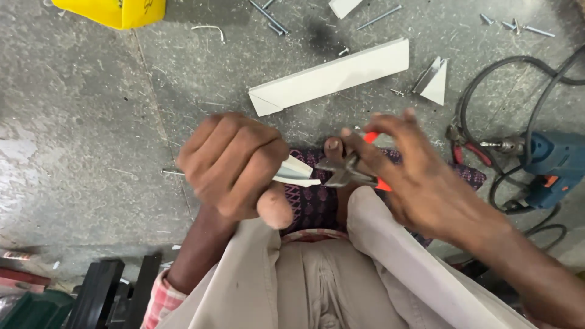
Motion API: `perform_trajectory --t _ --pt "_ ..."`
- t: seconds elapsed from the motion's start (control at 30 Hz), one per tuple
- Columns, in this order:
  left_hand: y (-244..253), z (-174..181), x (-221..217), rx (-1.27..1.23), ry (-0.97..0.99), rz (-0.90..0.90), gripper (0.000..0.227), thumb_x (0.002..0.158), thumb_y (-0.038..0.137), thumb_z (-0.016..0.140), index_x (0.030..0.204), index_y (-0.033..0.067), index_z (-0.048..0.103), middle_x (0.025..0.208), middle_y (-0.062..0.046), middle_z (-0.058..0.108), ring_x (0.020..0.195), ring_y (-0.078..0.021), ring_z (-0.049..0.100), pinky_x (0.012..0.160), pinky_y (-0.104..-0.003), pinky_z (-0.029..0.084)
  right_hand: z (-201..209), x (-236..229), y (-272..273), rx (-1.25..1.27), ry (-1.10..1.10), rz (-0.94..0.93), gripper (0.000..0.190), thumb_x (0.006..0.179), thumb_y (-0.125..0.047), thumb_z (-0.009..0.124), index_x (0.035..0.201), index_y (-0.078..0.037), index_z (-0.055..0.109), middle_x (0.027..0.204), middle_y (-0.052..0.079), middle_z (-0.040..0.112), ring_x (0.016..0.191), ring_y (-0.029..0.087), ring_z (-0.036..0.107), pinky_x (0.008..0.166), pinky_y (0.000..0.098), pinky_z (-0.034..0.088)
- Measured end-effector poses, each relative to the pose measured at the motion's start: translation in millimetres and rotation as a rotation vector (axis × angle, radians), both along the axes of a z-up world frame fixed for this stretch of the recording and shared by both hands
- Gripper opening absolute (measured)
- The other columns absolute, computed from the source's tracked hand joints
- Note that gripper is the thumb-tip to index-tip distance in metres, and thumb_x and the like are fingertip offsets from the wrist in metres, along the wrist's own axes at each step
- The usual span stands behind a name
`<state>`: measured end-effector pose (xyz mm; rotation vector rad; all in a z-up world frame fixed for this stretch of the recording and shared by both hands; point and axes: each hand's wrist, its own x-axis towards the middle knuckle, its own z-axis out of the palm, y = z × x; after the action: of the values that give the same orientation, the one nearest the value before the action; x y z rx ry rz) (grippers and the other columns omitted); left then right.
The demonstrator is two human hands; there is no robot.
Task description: The person uses red-handled pliers to trim and shape the ends of white plastic profiles. They repeatedly bend and cut small sections to create notches and angled edges, then test the fit of the modified pieces against a longer profile.
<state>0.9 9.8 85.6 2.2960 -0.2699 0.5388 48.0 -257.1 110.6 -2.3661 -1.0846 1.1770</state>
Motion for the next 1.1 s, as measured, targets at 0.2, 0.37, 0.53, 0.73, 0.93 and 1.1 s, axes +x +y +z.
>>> perform_trajectory --t 0.2,0.37,0.53,0.73,0.93,1.1 --pt "-6.2 -16.8 3.0 0.125 0.007 -0.093 0.071 0.111 0.062 0.029 0.067 0.0111 0.053 0.065 -0.002 0.05 0.056 -0.0167 0.046 0.054 -0.035 0.028 18.0 23.6 -9.3 -0.097 -0.221 0.188 0.102 0.068 -0.011 0.072 0.162 -0.028 0.037 0.132 0.021 0.047 0.126 0.039 0.05 0.115 0.0585 0.035" --pt "-5.8 -23.3 8.9 0.135 -0.042 -0.118 0.07 0.109 0.064 0.035 0.066 0.0115 0.053 0.063 -0.001 0.047 0.054 -0.0147 0.044 0.054 -0.034 0.027 38.6 37.2 -5.8 -0.215 -0.334 0.326 0.093 0.066 -0.027 0.077 0.153 -0.042 0.05 0.12 0.005 0.057 0.112 0.029 0.052 0.098 0.0468 0.047" --pt "-4.3 -11.2 17.9 0.195 -0.005 -0.15 0.063 0.11 0.059 0.042 0.07 0.0107 0.054 0.068 -0.002 0.048 0.058 -0.0154 0.047 0.056 -0.033 0.03 46.3 46.0 -3.7 -0.228 -0.44 0.423 0.092 0.064 -0.035 0.076 0.152 -0.047 0.053 0.11 0.004 0.06 0.108 0.026 0.053 0.094 0.0428 0.046" --pt "-5.4 -2.9 28.8 0.205 -0.038 -0.21 0.063 0.105 0.057 0.049 0.063 0.0098 0.052 0.06 -0.003 0.046 0.052 -0.0174 0.045 0.052 -0.034 0.03 38.2 56.5 -2.9 -0.163 -0.165 0.314 0.085 0.064 -0.027 0.08 0.146 -0.043 0.06 0.091 0.003 0.058 0.091 0.024 0.059 0.087 0.0435 0.049" --pt "-25.5 -24.2 25.0 0.261 0.307 0.024 0.045 0.115 0.024 0.054 0.073 0.0111 0.059 0.064 -0.001 0.055 0.048 -0.0157 0.048 0.05 -0.033 0.037 28.2 72.4 -2.7 -0.312 -0.126 0.286 0.092 0.064 -0.024 0.078 0.152 -0.04 0.057 0.083 0.001 0.059 0.078 0.019 0.06 0.072 0.0365 0.054" --pt "-34.5 -40.2 26.0 0.381 0.275 0.039 0.042 0.111 0.022 0.057 0.07 0.0107 0.058 0.06 -0.003 0.056 0.045 -0.0168 0.052 0.046 -0.034 0.04 39.5 65.0 0.2 -0.356 -0.32 0.343 0.085 0.063 -0.033 0.08 0.147 -0.038 0.063 0.08 -0.001 0.06 0.074 0.019 0.059 0.074 0.035 0.053"
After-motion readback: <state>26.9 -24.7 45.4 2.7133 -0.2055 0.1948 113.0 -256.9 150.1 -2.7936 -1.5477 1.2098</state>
